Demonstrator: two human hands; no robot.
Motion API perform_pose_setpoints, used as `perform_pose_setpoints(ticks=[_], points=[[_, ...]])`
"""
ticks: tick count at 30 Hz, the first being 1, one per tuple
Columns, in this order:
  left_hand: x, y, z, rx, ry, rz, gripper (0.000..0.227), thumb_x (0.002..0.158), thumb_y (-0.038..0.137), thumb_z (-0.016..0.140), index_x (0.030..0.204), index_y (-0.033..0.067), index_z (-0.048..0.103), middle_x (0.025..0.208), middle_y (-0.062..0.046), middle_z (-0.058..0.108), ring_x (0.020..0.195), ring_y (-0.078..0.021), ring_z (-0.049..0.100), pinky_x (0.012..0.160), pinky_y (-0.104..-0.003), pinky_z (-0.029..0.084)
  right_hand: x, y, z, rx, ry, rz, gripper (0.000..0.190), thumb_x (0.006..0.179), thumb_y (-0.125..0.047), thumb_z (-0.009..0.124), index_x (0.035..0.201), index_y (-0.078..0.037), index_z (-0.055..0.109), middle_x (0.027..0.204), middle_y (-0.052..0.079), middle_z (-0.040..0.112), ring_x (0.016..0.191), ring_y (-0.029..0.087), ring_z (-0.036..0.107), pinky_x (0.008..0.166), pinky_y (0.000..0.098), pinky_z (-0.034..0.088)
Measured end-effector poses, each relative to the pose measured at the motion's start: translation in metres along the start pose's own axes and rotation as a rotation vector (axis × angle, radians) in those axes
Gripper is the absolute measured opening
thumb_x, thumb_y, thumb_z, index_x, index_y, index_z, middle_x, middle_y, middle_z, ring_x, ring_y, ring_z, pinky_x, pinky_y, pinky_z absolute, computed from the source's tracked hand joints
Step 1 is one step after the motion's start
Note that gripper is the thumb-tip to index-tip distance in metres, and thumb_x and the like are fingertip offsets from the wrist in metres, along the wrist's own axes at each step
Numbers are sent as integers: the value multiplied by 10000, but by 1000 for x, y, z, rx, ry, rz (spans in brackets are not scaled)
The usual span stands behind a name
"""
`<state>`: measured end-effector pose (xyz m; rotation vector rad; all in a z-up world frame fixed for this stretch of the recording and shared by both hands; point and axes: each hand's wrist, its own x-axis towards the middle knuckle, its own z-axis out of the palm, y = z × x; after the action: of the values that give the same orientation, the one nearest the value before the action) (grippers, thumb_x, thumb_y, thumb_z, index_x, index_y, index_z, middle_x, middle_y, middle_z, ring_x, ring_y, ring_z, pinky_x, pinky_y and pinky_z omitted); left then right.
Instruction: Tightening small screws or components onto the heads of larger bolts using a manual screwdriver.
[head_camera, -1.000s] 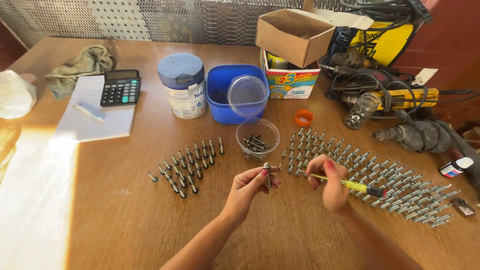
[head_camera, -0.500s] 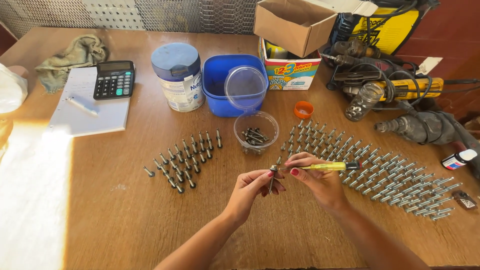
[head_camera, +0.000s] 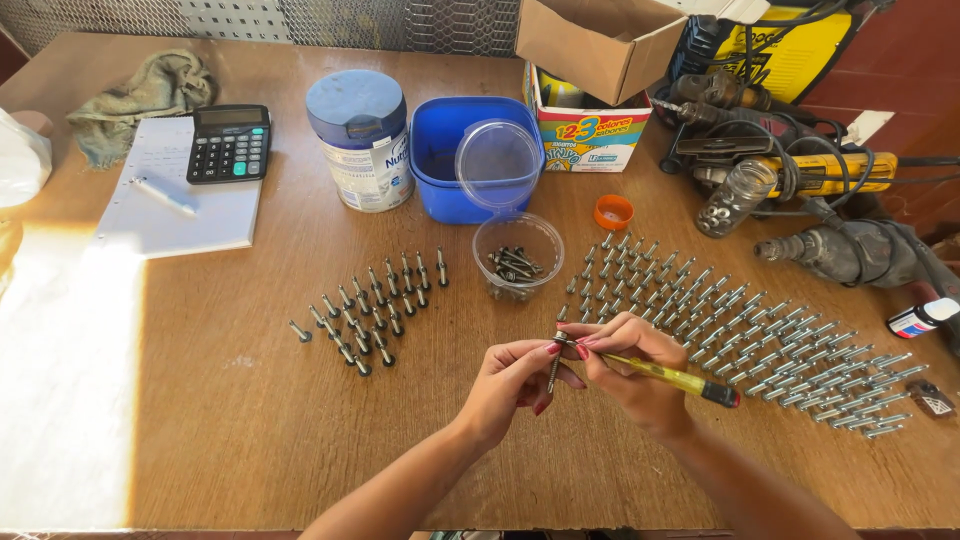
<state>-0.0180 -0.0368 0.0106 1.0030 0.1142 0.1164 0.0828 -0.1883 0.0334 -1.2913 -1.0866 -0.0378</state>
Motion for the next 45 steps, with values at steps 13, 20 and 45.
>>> perform_pose_setpoints(ticks=[13,20,45], points=[[1,-2,-1,-47,39,-46,289,990,223,603,1075,-3,764,872,-214,781,415,-112,461,405,-205,262,-3,1,4,-29,3,-40,91,900,-12,729,894,-11,638,898,145,686,1026,409,801,857,398,699],[1,-5,-3,-55,31,-13,286,997,218,613,1026,-26,760,853,-208,768,429,-158,569,362,-227,410,-6,5,4,-21,8,-3,78,916,-18,711,903,-18,634,900,162,701,1038,409,799,871,395,681],[5,-15,0,-16,209,73,252,947,92,704,1134,-63,772,755,-210,702,401,-248,654,302,-255,457,-8,18,9,16,136,38,137,766,109,813,798,112,680,784,243,715,957,440,793,583,410,674]])
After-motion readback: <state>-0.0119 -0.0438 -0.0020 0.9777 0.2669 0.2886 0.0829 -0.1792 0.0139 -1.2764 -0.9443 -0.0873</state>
